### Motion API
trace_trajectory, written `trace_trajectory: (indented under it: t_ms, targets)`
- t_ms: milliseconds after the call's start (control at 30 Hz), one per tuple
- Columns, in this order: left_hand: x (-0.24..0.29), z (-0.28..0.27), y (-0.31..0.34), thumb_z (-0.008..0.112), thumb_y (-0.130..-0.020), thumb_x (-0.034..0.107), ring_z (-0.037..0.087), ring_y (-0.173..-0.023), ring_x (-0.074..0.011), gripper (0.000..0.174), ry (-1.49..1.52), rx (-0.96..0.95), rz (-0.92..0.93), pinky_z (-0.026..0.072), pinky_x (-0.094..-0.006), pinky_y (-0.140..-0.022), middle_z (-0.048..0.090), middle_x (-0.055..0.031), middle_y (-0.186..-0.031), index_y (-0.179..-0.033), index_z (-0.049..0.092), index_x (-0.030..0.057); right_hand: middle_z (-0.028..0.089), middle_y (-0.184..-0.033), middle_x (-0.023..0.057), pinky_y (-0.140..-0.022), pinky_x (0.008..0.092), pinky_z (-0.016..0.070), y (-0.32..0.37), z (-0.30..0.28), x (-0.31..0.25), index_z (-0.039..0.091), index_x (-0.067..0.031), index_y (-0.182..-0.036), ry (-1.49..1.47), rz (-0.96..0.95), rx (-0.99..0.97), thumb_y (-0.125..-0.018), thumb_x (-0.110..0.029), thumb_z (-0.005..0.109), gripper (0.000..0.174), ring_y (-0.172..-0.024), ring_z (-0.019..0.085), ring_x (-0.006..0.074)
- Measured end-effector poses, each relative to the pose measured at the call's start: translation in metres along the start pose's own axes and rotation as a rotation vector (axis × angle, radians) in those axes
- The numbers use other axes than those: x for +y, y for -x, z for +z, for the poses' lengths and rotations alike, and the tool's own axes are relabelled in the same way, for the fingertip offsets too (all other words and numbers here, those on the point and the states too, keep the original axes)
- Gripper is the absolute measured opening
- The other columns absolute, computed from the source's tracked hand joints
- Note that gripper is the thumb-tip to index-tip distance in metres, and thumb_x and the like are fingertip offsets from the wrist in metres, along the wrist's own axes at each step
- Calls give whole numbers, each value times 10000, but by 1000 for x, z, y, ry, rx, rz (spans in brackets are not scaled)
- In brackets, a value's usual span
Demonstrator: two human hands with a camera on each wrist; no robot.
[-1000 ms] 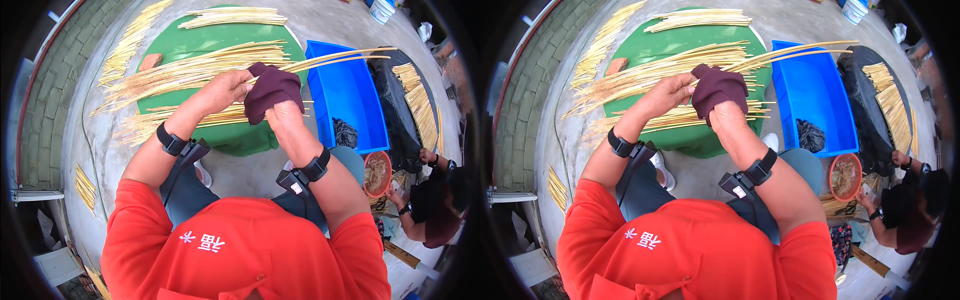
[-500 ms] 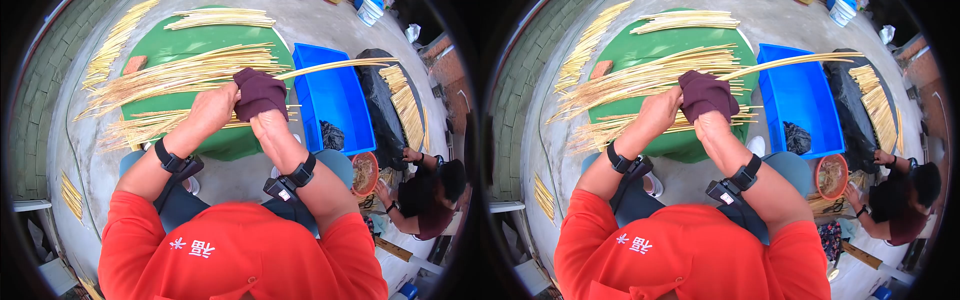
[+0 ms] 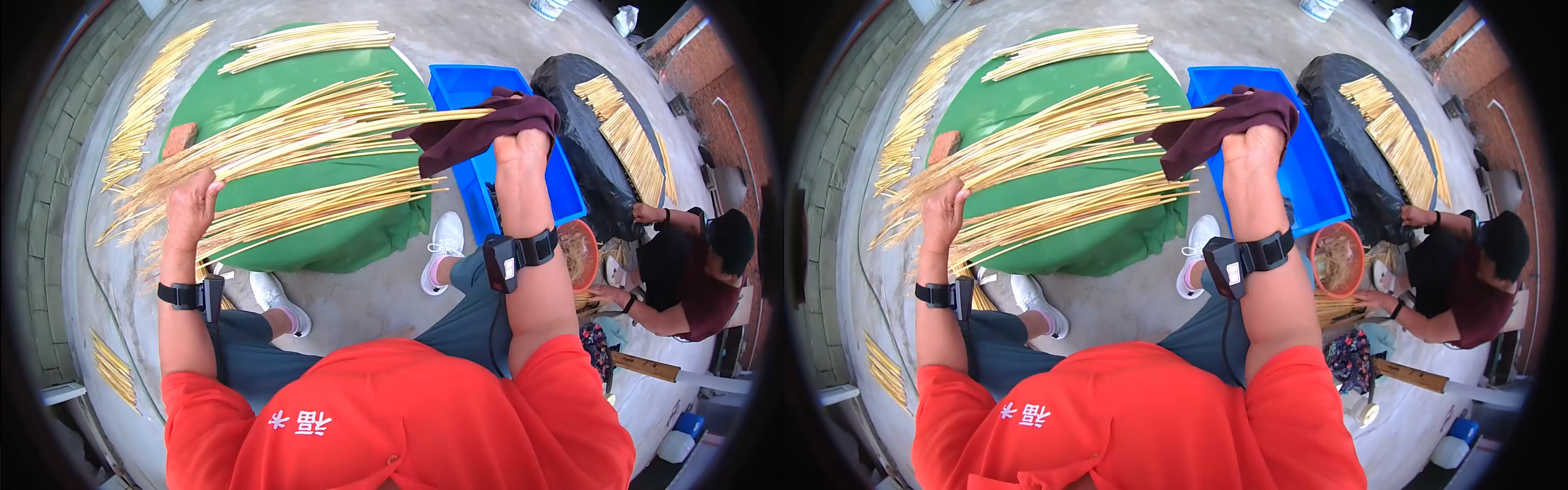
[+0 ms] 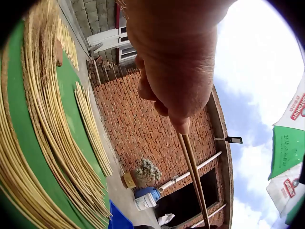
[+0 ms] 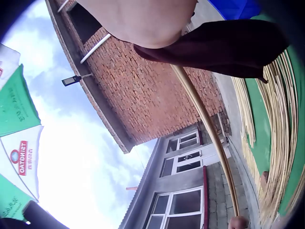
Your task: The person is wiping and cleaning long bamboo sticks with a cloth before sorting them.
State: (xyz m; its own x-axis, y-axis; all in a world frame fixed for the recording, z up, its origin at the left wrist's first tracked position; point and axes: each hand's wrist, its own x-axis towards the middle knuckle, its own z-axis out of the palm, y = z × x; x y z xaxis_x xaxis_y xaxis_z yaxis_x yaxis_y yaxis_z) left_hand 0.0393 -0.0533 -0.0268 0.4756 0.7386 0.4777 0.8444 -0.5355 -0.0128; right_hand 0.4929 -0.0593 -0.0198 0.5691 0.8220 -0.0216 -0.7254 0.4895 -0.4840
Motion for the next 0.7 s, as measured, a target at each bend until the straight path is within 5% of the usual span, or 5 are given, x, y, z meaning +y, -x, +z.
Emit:
trace_trajectory:
  t_ms: [200,333,400,433,700]
  targets:
    - [-65,-9,11,421,-898,363,433,-456,-267,387,32,76,-403,344,-335,-443,406,-89,-498,-641,446,74,550,-824,87,-717,359,457,-22,-14,-37,495,-53,-832,-124,-90,-57,-826,-160,519,110,-788,532,235]
    - [-14,-3,-18,440,-909,327,324,-465,-52,401,914,22,-551,268,-227,-429,328,44,-503,-607,432,65,536,-1017,52,-888,350,393,9,2,2,498,-116,-965,-232,99,-484,-882,-270,423,190,-1001,482,199]
    - [37,-5,-36,445,-904,338,315,-458,-66,403,806,-44,-483,277,-230,-438,328,31,-491,-610,452,63,486,-1116,24,-941,342,359,43,12,41,461,-142,-1061,-825,575,-551,-900,-291,401,227,-1057,456,176]
    - [59,-3,-43,446,-900,346,329,-460,-87,407,824,-98,-453,295,-245,-447,348,6,-491,-617,462,54,466,-1145,10,-961,335,349,68,19,54,434,-155,-1129,-150,288,-556,-909,-304,407,266,-1074,450,162]
    - [130,14,-44,466,-866,275,513,-611,-365,275,685,-398,-153,407,-414,-552,539,-168,-636,-753,501,27,546,-923,22,-732,262,470,140,18,112,527,-72,-1004,152,623,-389,-804,-148,605,227,-846,538,116]
